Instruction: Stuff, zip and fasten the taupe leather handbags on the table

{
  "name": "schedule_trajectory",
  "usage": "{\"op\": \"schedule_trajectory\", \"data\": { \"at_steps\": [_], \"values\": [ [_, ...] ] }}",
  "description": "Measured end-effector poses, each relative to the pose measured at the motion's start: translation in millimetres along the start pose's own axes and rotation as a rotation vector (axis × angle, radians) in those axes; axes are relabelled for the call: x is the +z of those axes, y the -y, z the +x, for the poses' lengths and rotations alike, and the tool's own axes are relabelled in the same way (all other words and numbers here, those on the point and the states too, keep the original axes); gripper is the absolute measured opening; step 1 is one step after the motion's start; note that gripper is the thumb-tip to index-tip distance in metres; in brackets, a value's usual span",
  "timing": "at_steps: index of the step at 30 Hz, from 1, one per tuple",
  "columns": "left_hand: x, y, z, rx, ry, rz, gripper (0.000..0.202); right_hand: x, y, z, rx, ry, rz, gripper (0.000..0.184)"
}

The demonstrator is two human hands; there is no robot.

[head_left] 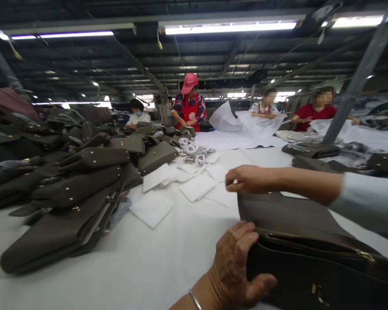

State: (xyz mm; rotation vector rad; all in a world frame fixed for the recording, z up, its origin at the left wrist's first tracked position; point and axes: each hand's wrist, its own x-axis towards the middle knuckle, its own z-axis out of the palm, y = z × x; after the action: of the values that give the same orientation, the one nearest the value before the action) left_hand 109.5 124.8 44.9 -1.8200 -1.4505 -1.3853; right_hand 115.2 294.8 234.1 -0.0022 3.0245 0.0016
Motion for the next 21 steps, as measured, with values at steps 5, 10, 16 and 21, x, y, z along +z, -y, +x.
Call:
{"op": "schedule_trajectory", "data": {
  "at_steps": [5, 10, 16, 21],
  "values": [
    [12.5, 5, -4, 0.090, -0.149, 0.049, 0.066, 76, 39, 133, -0.186, 0.099, -0.254, 0.068],
    [19.0, 8, 5, 0.131, -0.302, 0.149, 0.011, 105, 18, 187, -0.205, 0.110, -0.217, 0.029],
    [38.8, 12, -10, 0.022, -0.390, 0.201, 0.006, 109, 11, 190, -0.222, 0.054, -0.173, 0.046],
    [92.8, 54, -61, 0.087, -0.316, 0.144, 0.028, 115, 22, 193, -0.177, -0.025, -0.115, 0.045]
  ]
}}
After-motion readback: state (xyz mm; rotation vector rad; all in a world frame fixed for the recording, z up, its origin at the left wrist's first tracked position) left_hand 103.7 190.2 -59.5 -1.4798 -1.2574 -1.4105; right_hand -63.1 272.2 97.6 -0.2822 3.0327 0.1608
